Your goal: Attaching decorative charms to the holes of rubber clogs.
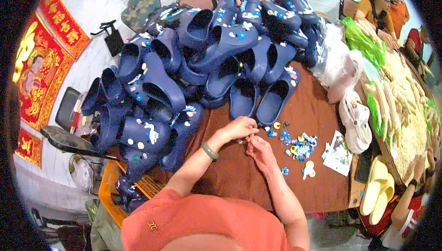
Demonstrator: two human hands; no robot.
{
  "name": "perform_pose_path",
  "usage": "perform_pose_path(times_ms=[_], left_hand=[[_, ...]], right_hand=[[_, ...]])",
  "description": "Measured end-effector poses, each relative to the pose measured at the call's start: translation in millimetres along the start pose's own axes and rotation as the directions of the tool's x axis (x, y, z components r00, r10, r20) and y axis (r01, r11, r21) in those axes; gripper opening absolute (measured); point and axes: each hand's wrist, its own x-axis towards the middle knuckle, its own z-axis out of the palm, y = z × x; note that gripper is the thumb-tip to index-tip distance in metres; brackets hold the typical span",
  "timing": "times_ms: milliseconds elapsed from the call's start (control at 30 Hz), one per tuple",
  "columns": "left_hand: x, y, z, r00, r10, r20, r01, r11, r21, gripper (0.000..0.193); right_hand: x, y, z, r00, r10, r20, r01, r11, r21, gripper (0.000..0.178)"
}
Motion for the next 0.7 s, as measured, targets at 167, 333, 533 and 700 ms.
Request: perform_pose_path(times_ms=[167,333,533,700], left_hand=[[38,119,-120,0.777,0.51,-0.369,-0.362,0.841,0.402,0.021],[96,128,-257,0.335,0.687,-0.645,0.418,0.505,0.755,0.034],[104,57,-325,0.683,-0.025,-0.73,0.354,0.886,0.301,0.055],[45,78,-237,0.57,0.205,-0.796,-0.082,0.978,0.193,0.056]], right_hand=[[2,-1,-9,1.0,0.007,0.002,-0.007,0.997,0.078,0.014],[7,-2,-11,1.0,0.006,-0.011,-0.005,0.997,0.081,0.014],[6,-3,-3,1.0,0.004,0.006,-0.004,0.999,0.049,0.016],[-2,2,-3,1.0,0.002,-0.021,-0.001,0.999,0.047,0.015]])
